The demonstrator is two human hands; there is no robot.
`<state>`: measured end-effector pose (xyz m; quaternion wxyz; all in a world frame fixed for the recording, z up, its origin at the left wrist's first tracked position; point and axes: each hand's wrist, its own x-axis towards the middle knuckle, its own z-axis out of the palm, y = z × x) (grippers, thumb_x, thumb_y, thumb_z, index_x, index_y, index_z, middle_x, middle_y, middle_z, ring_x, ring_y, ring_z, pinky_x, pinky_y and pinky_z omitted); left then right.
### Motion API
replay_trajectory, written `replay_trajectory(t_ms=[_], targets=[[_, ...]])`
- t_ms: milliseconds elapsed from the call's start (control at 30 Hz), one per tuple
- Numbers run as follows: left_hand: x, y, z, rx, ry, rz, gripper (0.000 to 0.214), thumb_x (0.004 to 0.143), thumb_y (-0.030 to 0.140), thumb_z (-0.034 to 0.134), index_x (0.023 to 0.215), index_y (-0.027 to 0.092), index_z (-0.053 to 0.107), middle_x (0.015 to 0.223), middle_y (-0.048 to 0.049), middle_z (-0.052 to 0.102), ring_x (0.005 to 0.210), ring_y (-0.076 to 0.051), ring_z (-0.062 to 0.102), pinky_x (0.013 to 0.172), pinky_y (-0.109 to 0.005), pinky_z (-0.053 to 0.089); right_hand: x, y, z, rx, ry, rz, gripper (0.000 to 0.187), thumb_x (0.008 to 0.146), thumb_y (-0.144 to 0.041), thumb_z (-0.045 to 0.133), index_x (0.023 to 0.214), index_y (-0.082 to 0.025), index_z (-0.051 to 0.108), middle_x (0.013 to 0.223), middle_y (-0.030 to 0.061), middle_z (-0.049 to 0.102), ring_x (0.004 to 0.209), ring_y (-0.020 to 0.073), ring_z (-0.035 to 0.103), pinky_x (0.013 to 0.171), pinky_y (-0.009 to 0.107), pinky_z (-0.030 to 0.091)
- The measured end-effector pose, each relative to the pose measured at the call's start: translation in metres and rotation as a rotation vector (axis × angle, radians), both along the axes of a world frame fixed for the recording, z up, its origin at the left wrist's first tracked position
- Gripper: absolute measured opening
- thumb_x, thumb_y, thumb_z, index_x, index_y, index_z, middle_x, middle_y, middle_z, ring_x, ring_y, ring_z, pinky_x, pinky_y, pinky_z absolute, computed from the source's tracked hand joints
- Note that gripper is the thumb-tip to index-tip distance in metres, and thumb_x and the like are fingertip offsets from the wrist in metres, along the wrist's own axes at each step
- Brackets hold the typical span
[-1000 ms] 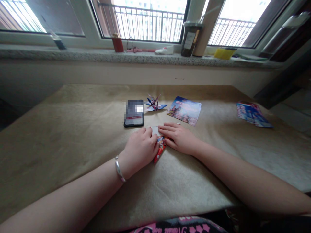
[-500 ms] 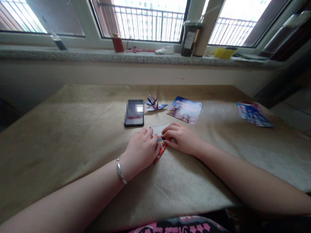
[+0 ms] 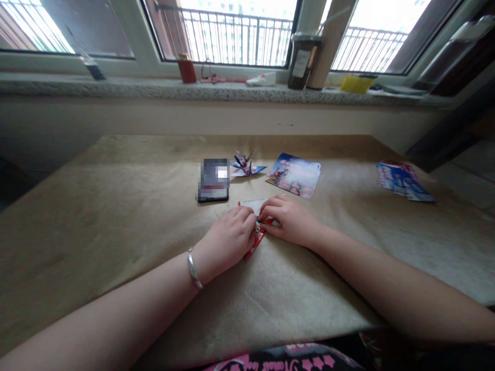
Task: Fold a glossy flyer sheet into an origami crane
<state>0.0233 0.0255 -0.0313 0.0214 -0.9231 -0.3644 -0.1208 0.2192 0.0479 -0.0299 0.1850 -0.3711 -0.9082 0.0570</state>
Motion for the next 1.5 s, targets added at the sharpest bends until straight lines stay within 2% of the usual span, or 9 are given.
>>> replay_trajectory(t_ms=[200,433,567,733,933,1067,1167,1300,1500], targets=[[0.0,0.002,-0.001,-0.114,-0.052,-0.03,0.017,0.091,0.018,0.043,0.097,0.012,0.057,0.1,-0.0101,0.056,0.095,-0.021,0.054,0.088,-0.036,0.048,0.0,0.0,-0.001,0.002,-0.002,0.002,0.013,0.084,-0.029,0.06,0.083,-0.018,0.065,0.091,0.0066,0.066,0.091,0.0206,0.056,0.083,0.033,0.044],[0.0,0.001,0.005,-0.165,-0.051,-0.042,0.019,0.09,0.015,0.04,0.094,0.014,0.059,0.102,-0.0097,0.056,0.089,-0.019,0.054,0.082,-0.035,0.049,0.006,0.001,0.0,-0.019,0.007,0.042,0.009,0.082,-0.026,0.062,0.079,-0.019,0.065,0.089,0.0058,0.067,0.089,0.0193,0.058,0.081,0.032,0.045],[0.0,0.0,0.005,-0.15,-0.076,-0.047,0.018,0.091,0.017,0.041,0.092,0.015,0.059,0.102,-0.0093,0.057,0.094,-0.02,0.054,0.088,-0.037,0.048,0.008,0.001,0.003,0.004,0.01,0.072,0.011,0.082,-0.026,0.061,0.075,-0.018,0.065,0.083,0.0057,0.067,0.085,0.0192,0.058,0.078,0.031,0.045],[-0.001,0.001,-0.003,-0.148,-0.113,-0.106,0.02,0.091,0.012,0.042,0.105,0.014,0.055,0.117,-0.0103,0.054,0.107,-0.021,0.053,0.095,-0.037,0.046,0.007,0.0,0.003,0.017,0.028,0.051,0.011,0.08,-0.025,0.062,0.07,-0.019,0.062,0.079,0.0053,0.065,0.084,0.0196,0.056,0.076,0.032,0.043],[-0.001,0.002,-0.007,-0.196,-0.157,-0.129,0.022,0.092,0.013,0.042,0.109,0.015,0.055,0.116,-0.0095,0.055,0.105,-0.019,0.053,0.094,-0.035,0.048,0.007,0.002,0.002,-0.043,0.069,-0.025,0.01,0.077,-0.028,0.063,0.071,-0.02,0.061,0.086,0.0059,0.064,0.09,0.0204,0.055,0.086,0.036,0.042],[0.0,0.004,-0.007,-0.192,-0.176,-0.139,0.024,0.092,0.013,0.043,0.111,0.015,0.056,0.115,-0.0094,0.055,0.104,-0.019,0.054,0.094,-0.036,0.047,0.01,0.003,-0.002,-0.081,0.1,-0.044,0.009,0.076,-0.029,0.064,0.077,-0.02,0.061,0.099,0.007,0.063,0.101,0.0218,0.054,0.094,0.04,0.04],[0.0,0.003,-0.005,-0.195,-0.159,-0.149,0.025,0.092,0.013,0.043,0.112,0.016,0.056,0.116,-0.0092,0.055,0.104,-0.019,0.054,0.093,-0.035,0.047,0.011,0.004,-0.006,-0.093,0.106,-0.086,0.015,0.075,-0.032,0.065,0.082,-0.02,0.061,0.117,0.0104,0.058,0.118,0.0253,0.047,0.103,0.045,0.033],[-0.001,0.002,-0.003,-0.182,-0.129,-0.163,0.026,0.091,0.014,0.044,0.114,0.017,0.057,0.121,-0.0099,0.052,0.105,-0.02,0.054,0.093,-0.035,0.046,0.012,0.005,-0.011,-0.159,0.08,-0.177,0.025,0.074,-0.034,0.064,0.093,-0.019,0.059,0.139,0.0157,0.043,0.134,0.0297,0.031,0.11,0.051,0.022],[-0.002,0.002,-0.002,-0.181,-0.12,-0.168,0.03,0.091,0.013,0.043,0.117,0.02,0.057,0.122,-0.0097,0.052,0.104,-0.02,0.055,0.09,-0.034,0.047,0.011,0.005,-0.013,-0.211,0.053,-0.265,0.034,0.07,-0.033,0.065,0.099,-0.019,0.058,0.147,0.0155,0.031,0.141,0.035,0.014,0.11,0.058,0.016]])
